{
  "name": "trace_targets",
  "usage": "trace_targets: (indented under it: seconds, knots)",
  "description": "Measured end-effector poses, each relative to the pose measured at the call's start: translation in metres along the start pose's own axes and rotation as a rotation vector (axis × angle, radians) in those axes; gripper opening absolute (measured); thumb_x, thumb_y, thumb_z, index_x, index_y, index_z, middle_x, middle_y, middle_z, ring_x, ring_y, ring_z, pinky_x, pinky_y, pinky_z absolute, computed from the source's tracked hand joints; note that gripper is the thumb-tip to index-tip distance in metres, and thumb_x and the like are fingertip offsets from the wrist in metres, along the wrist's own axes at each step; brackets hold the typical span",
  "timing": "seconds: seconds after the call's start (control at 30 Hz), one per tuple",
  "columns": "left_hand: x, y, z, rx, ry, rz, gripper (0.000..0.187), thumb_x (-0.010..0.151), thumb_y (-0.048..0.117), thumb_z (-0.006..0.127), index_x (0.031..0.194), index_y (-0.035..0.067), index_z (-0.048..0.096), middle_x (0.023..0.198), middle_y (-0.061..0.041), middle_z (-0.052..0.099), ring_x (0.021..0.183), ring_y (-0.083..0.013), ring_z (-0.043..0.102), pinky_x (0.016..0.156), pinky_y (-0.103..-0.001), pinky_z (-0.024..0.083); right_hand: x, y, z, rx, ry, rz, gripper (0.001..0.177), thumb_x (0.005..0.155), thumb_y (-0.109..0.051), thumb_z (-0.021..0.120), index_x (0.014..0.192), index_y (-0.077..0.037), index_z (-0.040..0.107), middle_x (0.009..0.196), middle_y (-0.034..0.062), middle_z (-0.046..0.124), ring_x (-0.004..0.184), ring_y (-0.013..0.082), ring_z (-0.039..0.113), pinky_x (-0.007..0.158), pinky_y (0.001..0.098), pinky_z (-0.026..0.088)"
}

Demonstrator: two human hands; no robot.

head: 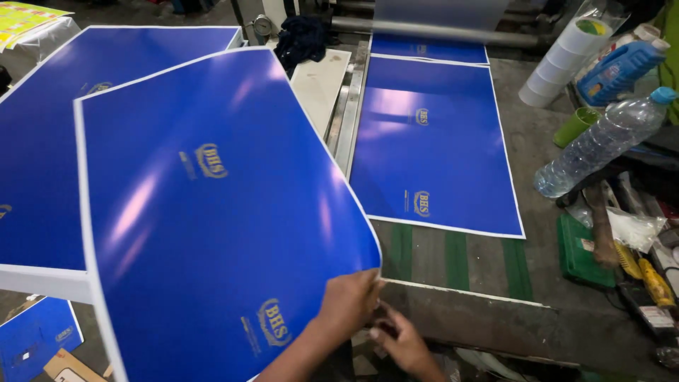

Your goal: Picking up large printed posters from a stack and organizing them on a workbench next to an industrial machine.

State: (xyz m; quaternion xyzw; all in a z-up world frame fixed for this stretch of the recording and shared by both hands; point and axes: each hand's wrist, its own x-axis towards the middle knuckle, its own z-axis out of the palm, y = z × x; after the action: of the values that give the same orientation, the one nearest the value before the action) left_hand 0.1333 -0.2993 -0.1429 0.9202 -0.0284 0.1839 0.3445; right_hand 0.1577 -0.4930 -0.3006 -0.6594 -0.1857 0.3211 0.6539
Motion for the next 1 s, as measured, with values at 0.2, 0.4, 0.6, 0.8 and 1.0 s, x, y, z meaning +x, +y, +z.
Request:
trace_targets:
  seconds: [0.2, 0.4, 0.6, 0.8, 1.0]
  knots:
    - [-0.011, 0.022, 0.008, -0.005, -0.283, -0.063, 0.026, 0.099, 0.031, 0.07, 0.103, 0.005, 0.071, 0.089, -0.017, 0.075, 0.083, -0.0404, 0.071, 0.069, -0.052, 0.053, 0.019, 0.105, -0.006, 0.228, 0.166, -0.013, 0.042, 0.089, -0.008, 0.073, 0.129, -0.001, 0.059, 0.1, 0.0076, 0.066, 0.087, 0.0181, 0.066, 0.072, 0.0323, 0.056]
    - [-0.018, 0.003, -0.035, -0.036, -0.106, 0.102, 0.041, 0.086, 0.028, 0.081, 0.117, 0.002, 0.07, 0.112, -0.021, 0.075, 0.099, -0.0395, 0.072, 0.085, -0.047, 0.055, -0.006, 0.005, -0.018, 0.436, 0.429, 0.094, 0.027, 0.091, -0.018, 0.066, 0.11, 0.002, 0.067, 0.09, 0.0083, 0.074, 0.075, 0.021, 0.07, 0.064, 0.039, 0.061]
    - [-0.03, -0.091, -0.143, 0.702, 0.372, 0.068, 0.015, 0.09, 0.008, 0.068, 0.105, 0.009, 0.07, 0.108, -0.015, 0.074, 0.101, -0.0301, 0.074, 0.092, -0.044, 0.059, -0.027, 0.039, -0.095, 0.456, 0.672, 0.01, 0.027, 0.098, -0.015, 0.062, 0.12, 0.002, 0.059, 0.092, 0.0134, 0.069, 0.076, 0.0244, 0.068, 0.061, 0.0409, 0.059]
    - [-0.07, -0.114, -0.267, 1.46, 0.277, -0.392, 0.038, 0.102, 0.045, 0.063, 0.104, 0.008, 0.073, 0.11, -0.012, 0.073, 0.102, -0.0245, 0.072, 0.082, -0.037, 0.058, -0.054, 0.052, -0.167, 0.432, 0.901, 0.057, 0.039, 0.103, -0.008, 0.056, 0.141, 0.0, 0.052, 0.118, 0.0165, 0.065, 0.099, 0.0287, 0.067, 0.079, 0.0488, 0.06]
    - [-0.084, -0.128, -0.317, 1.103, -0.004, -0.835, 0.058, 0.107, 0.062, 0.052, 0.104, 0.01, 0.077, 0.109, -0.015, 0.077, 0.095, -0.0325, 0.077, 0.077, -0.05, 0.062, -0.082, 0.046, -0.201, 0.343, 0.967, 0.051, 0.049, 0.102, -0.002, 0.053, 0.151, 0.005, 0.049, 0.135, 0.0234, 0.061, 0.122, 0.0358, 0.064, 0.095, 0.0572, 0.057]
